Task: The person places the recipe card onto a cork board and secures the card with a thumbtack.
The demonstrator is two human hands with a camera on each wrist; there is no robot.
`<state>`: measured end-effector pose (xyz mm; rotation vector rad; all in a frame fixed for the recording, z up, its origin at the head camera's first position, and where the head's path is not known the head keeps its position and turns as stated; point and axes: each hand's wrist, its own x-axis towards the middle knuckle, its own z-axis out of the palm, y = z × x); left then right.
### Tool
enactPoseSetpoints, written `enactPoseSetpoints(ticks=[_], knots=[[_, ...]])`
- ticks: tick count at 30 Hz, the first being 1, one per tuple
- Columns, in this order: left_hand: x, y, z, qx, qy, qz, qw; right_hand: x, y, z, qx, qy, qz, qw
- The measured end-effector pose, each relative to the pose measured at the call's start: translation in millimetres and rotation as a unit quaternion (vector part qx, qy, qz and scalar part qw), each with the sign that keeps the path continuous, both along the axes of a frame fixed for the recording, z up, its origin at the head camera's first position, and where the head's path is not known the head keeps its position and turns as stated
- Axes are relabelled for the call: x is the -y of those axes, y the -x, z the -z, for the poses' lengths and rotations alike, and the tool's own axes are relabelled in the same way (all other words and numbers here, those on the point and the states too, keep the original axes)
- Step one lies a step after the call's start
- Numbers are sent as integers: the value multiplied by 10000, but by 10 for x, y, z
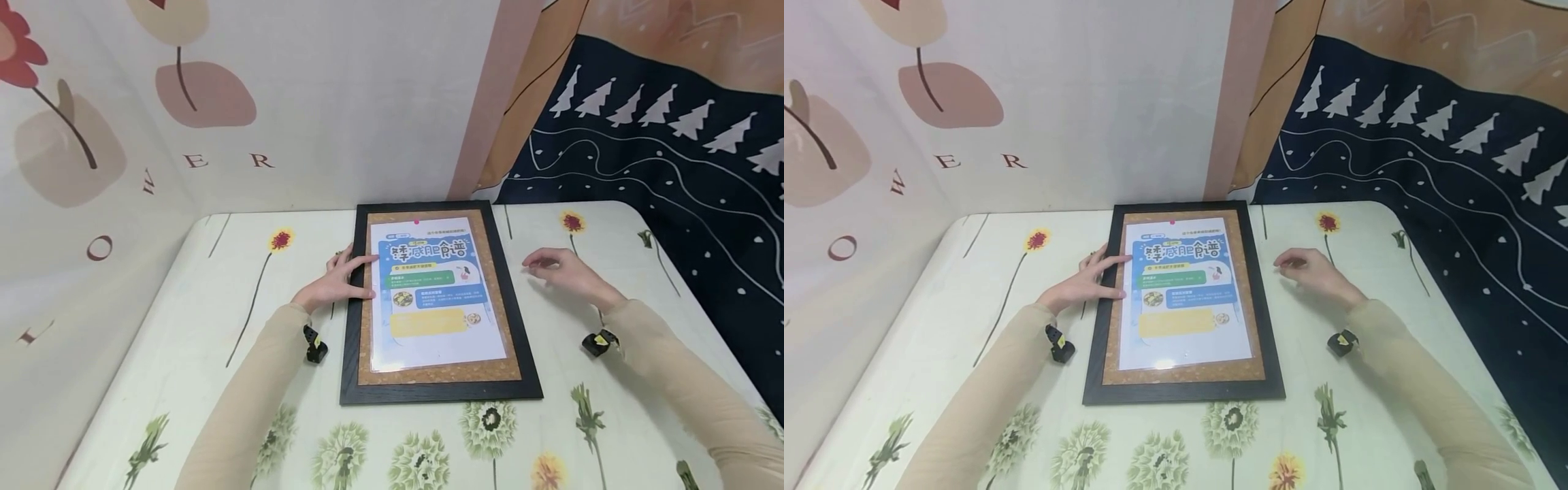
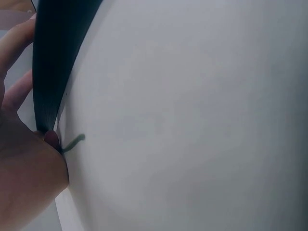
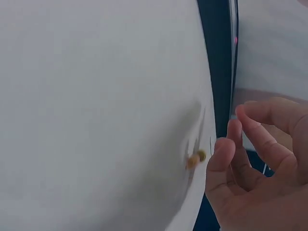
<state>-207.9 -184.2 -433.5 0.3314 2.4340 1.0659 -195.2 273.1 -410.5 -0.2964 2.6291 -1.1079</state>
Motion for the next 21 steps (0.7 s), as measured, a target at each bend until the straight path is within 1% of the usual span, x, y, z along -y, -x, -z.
enactPoseSetpoints(ticks=[4, 9, 16, 21], knots=[[5, -3, -4, 7, -20, -1, 10000, -72, -2, -21, -5, -34, 103, 9999], [3, -4, -6, 24, -22, 6, 10000, -151, -4, -17, 143, -73, 235, 9996], [1, 0, 10, 29, -4, -10, 10000, -299, -11, 48, 195, -116, 277, 9994], [8, 2, 12, 37, -23, -18, 10000, -371, -22, 85, 331, -94, 334, 9989]])
